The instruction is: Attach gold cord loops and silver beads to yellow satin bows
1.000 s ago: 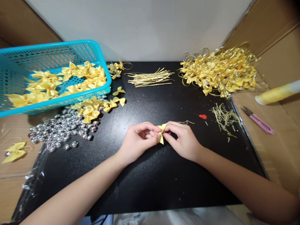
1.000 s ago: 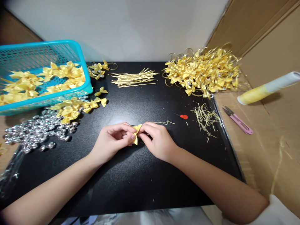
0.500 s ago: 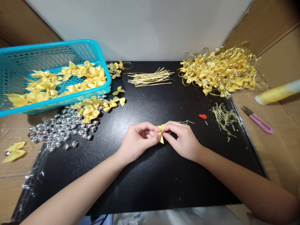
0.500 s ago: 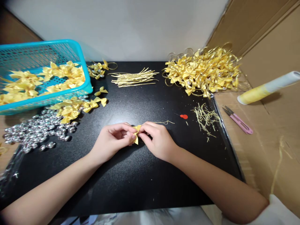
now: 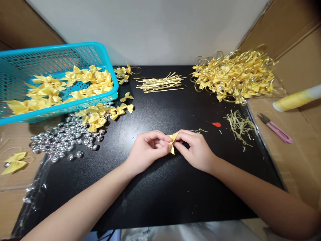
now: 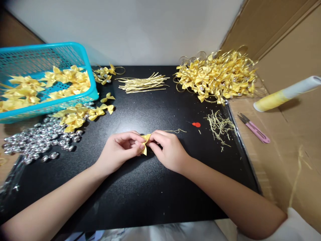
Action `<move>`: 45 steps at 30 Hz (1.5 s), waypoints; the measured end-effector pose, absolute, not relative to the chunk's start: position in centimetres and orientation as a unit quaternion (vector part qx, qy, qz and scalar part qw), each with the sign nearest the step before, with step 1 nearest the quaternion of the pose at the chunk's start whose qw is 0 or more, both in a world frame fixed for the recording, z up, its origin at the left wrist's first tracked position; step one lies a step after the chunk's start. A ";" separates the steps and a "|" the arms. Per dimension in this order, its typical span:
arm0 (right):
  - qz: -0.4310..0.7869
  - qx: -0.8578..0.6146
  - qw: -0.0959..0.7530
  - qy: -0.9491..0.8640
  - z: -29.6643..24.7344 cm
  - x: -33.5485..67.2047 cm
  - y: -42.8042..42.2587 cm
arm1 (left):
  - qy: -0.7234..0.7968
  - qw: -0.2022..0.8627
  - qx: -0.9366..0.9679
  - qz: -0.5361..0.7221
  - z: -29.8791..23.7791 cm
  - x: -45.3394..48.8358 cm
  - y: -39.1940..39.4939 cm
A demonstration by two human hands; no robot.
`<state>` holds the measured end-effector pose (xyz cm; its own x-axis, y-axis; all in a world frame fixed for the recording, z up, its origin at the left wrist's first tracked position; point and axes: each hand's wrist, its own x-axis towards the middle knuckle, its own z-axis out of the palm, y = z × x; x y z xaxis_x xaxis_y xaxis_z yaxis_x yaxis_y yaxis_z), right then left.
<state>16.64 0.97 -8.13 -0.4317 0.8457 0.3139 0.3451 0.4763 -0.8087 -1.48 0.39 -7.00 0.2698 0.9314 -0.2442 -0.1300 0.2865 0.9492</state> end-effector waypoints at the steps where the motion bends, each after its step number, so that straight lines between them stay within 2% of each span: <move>1: 0.338 -0.384 0.369 -0.776 -8.1 16.6 1.0 | 0.455 0.661 0.443 0.399 -7.0 -1.5 0.4; 26: 0.336 -0.387 0.361 -0.779 -8.2 16.5 0.8 | 0.466 0.649 0.445 0.404 -7.0 -1.5 0.2; 38: 0.357 -0.400 0.405 -0.740 -7.6 17.0 0.0 | 0.358 0.780 0.267 0.438 -7.3 -1.2 0.5; 45: 0.345 -0.396 0.410 -0.746 -7.6 17.1 -0.2 | 0.355 0.799 0.242 0.421 -6.8 -1.0 0.4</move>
